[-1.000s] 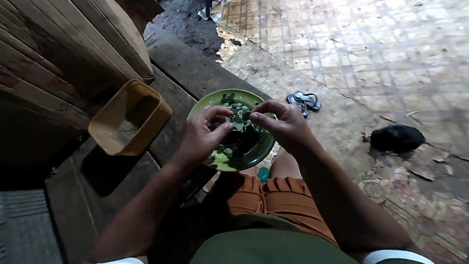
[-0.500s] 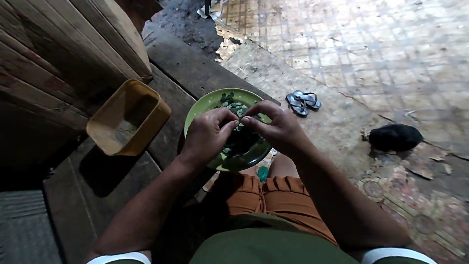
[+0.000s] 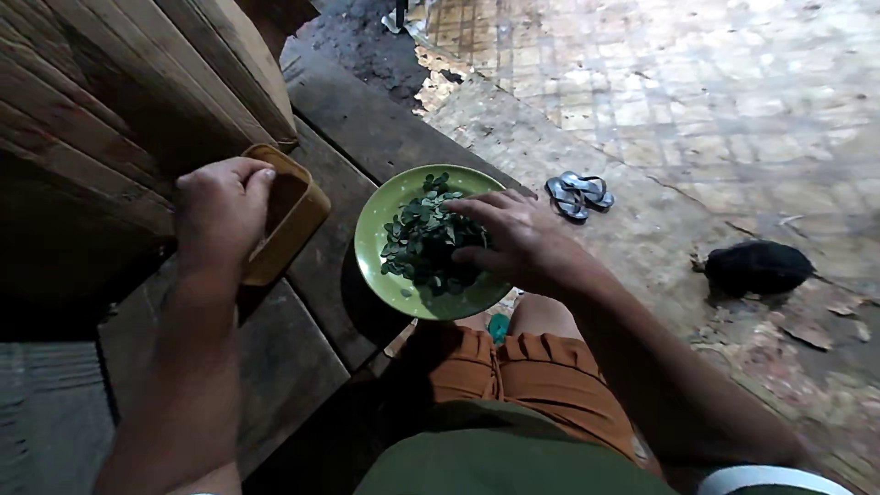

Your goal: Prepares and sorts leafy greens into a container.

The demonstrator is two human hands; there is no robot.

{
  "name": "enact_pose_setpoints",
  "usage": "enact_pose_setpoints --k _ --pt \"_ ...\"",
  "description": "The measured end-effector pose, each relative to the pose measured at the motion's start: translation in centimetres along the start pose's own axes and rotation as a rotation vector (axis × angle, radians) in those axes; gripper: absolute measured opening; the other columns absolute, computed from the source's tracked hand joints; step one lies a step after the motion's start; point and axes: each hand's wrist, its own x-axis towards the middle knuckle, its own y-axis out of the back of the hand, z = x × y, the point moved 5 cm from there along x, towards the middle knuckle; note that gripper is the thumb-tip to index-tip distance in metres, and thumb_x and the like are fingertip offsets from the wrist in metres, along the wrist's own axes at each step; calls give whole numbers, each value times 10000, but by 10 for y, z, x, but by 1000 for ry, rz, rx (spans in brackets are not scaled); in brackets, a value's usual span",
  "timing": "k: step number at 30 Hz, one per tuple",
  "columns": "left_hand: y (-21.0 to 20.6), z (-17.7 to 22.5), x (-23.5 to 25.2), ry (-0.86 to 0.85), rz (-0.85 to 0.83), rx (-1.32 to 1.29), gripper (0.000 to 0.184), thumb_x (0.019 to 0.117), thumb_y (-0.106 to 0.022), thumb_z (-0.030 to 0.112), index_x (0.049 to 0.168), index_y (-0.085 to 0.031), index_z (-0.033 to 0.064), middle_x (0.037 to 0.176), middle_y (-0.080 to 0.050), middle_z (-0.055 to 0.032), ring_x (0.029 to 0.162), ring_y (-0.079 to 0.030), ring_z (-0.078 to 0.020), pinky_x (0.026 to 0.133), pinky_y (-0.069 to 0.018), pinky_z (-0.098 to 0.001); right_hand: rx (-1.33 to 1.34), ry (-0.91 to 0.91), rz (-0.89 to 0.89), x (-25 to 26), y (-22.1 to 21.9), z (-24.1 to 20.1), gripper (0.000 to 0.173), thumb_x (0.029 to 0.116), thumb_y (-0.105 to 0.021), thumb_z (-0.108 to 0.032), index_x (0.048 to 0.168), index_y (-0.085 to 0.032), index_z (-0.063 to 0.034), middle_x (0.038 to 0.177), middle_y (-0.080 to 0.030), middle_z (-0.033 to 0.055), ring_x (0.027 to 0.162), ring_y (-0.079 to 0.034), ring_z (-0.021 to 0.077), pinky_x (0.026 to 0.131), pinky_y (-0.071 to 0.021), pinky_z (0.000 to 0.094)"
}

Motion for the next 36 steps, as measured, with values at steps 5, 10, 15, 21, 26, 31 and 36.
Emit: enact_pose_setpoints --k 5,10,15,21,26,31,36 --pt "-8 -1 -2 -148 -50 35 323 1061 -532 164 1306 -656 -6 1424 -556 -264 1361 -482 -471 1126 -355 -636 -55 27 -115 22 -13 -14 365 900 -748 -159 1262 -706 -173 1265 -667 119 1160 -645 344 856 -559 565" --pt "-26 35 -28 -379 -201 -130 268 1020 -615 181 1234 -709 49 1297 -652 -186 1243 -592 -384 1042 -458 -582 11 -49 -125 36 2 2 207 964 -622 -65 1128 -737 -118 1111 -702 121 1011 -691 319 823 -558 581" --pt "-54 59 -48 -550 -400 -196 279 966 -685 231 1205 -730 95 1182 -702 -128 1124 -654 -331 940 -511 -587 141 -32 -66 39 32 0 152 980 -634 -121 1090 -738 -125 1019 -725 60 932 -690 187 842 -557 453" --pt "-64 68 -51 -570 -475 -125 270 953 -708 206 1209 -725 121 1175 -701 -96 1099 -655 -311 922 -496 -589 301 14 -90 36 36 -1 185 1005 -612 -127 1148 -729 -142 1077 -735 12 957 -694 87 890 -571 333" --pt "-57 65 -48 -516 -459 -118 214 982 -672 168 1179 -732 110 1138 -712 -94 1036 -679 -286 905 -512 -583 342 -11 -100 27 36 8 270 1007 -601 -81 1247 -705 -148 1166 -716 22 1001 -690 80 908 -574 303" --pt "-57 73 -46 -517 -432 -166 184 993 -657 144 1158 -728 103 1088 -705 -90 956 -693 -254 846 -571 -506 265 52 -72 10 36 8 341 1004 -556 -40 1314 -673 -119 1260 -698 56 1092 -691 123 961 -567 323" --pt "-62 86 -44 -541 -406 -218 216 1014 -611 167 1191 -709 91 1099 -699 -97 934 -691 -227 832 -580 -457 135 -37 -54 -13 30 11 451 976 -606 -32 1409 -610 -158 1199 -679 114 984 -696 230 850 -589 418"
